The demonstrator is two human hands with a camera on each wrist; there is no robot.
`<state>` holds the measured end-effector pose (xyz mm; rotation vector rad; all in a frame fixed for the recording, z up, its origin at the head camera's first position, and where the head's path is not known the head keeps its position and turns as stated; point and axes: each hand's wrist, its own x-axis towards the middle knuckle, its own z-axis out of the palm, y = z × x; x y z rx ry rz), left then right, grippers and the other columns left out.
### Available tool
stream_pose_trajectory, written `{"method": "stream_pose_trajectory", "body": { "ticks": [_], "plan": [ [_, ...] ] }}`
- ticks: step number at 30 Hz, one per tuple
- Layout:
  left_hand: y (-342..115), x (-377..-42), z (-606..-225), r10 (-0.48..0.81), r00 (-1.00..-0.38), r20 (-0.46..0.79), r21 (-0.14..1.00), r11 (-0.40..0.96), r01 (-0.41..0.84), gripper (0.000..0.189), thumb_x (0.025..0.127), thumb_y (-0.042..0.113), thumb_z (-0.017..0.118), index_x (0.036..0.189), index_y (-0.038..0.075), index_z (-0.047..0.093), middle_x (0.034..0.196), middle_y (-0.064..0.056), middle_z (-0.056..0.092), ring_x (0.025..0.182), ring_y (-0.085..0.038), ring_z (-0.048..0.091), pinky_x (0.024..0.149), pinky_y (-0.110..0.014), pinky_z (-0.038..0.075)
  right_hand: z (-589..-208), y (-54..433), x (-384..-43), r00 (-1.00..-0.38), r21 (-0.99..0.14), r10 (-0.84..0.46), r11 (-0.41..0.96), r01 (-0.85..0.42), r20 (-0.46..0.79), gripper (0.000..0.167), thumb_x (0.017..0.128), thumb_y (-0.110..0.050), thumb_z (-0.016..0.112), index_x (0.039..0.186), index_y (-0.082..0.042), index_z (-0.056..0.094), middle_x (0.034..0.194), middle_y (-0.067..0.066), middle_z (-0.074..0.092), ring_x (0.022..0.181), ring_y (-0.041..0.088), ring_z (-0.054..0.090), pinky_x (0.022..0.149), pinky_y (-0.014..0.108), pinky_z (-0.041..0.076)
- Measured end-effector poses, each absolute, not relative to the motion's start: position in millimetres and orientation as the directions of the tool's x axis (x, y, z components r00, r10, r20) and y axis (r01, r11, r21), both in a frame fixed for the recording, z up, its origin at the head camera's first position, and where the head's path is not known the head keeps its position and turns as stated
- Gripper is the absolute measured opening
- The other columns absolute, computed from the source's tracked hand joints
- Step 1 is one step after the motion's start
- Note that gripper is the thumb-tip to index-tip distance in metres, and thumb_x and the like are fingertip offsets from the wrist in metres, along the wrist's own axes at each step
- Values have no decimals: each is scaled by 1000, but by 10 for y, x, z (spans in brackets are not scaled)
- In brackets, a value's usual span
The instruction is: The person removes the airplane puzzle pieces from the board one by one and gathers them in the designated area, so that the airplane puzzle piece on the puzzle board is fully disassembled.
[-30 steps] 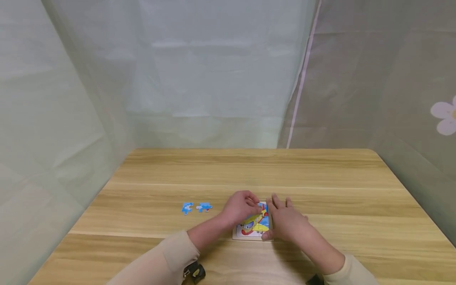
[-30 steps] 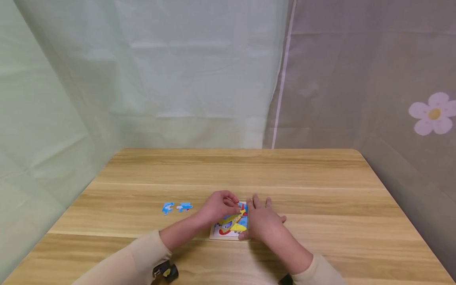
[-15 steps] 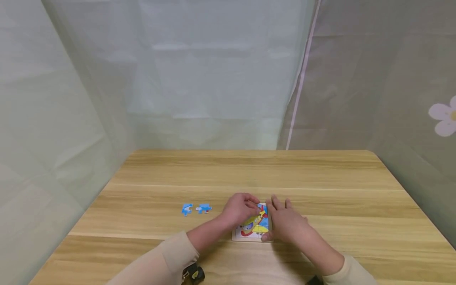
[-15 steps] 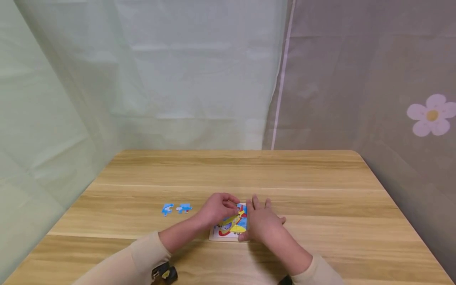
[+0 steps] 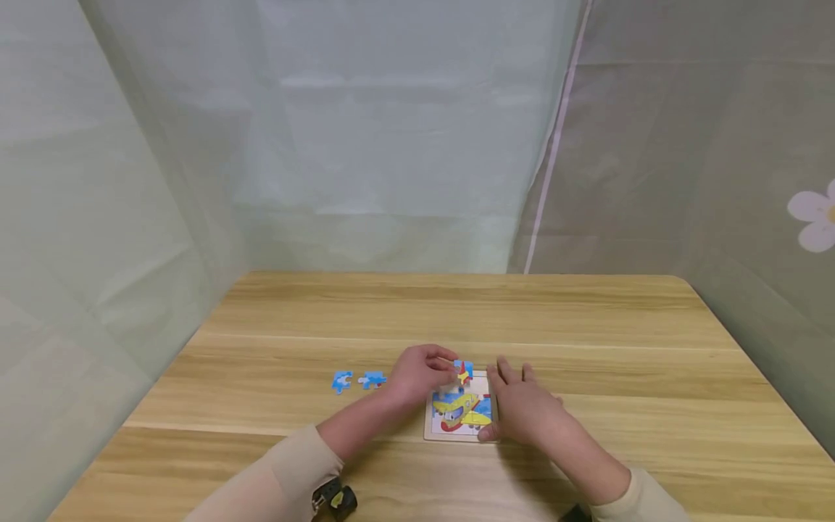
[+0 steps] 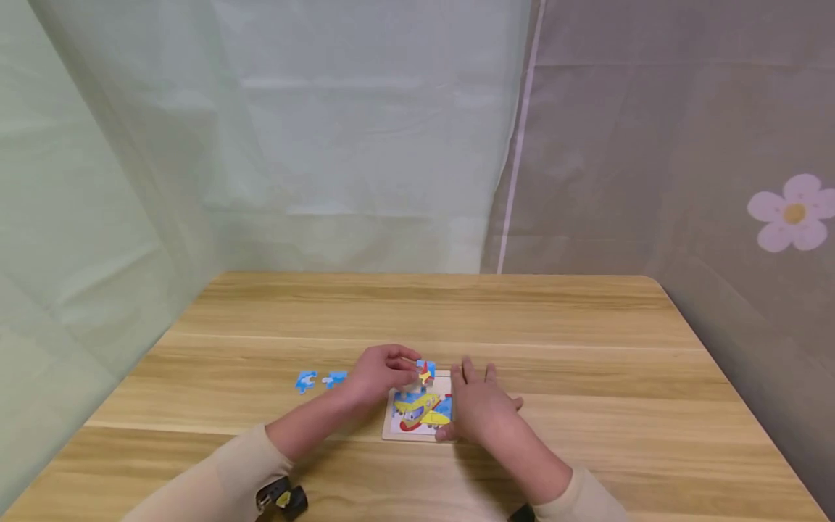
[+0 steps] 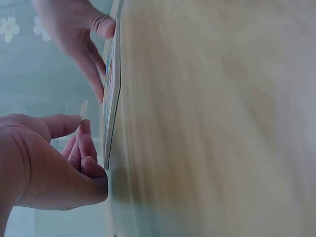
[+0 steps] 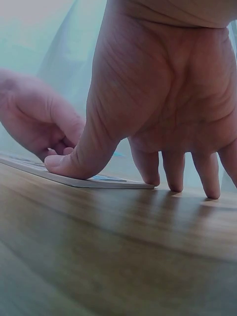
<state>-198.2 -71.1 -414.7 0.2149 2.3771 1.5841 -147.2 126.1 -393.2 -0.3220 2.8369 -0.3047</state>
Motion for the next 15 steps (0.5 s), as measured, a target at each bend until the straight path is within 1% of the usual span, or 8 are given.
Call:
{"method": "stream_pose_trajectory", "body": {
  "ticks": [4, 8, 15],
  "plan": [
    [-809, -1995, -4127, 261, -958, -118, 914, 406, -2, 25, 90, 8, 75, 114, 3, 70, 95, -4, 73, 92, -17, 68, 83, -33, 54, -3932, 1269, -1462, -937, -243, -243, 953, -182, -250, 107, 73, -56, 83, 154, -3, 38, 162, 20, 27, 142, 57, 25, 76, 83, 39],
    [-903, -2008, -4118, 257, -959, -119, 917, 399, -6, 26, 91, 7, 74, 115, 2, 69, 96, -4, 73, 92, -17, 67, 79, -31, 55, -3934, 1277, -1455, -936, -248, -240, 953, -176, -256, 107, 73, -55, 83, 155, -3, 36, 163, 20, 25, 142, 57, 23, 77, 83, 38],
    [-1060, -2022, -4127, 250, -958, -142, 910, 415, -27, 27, 92, 9, 74, 118, 4, 68, 100, -4, 73, 91, -17, 67, 78, -32, 55, -3912, 1277, -1444, -936, -259, -250, 948, -184, -249, 108, 74, -53, 83, 155, -2, 35, 163, 20, 25, 142, 57, 23, 77, 83, 37]
  ]
}}
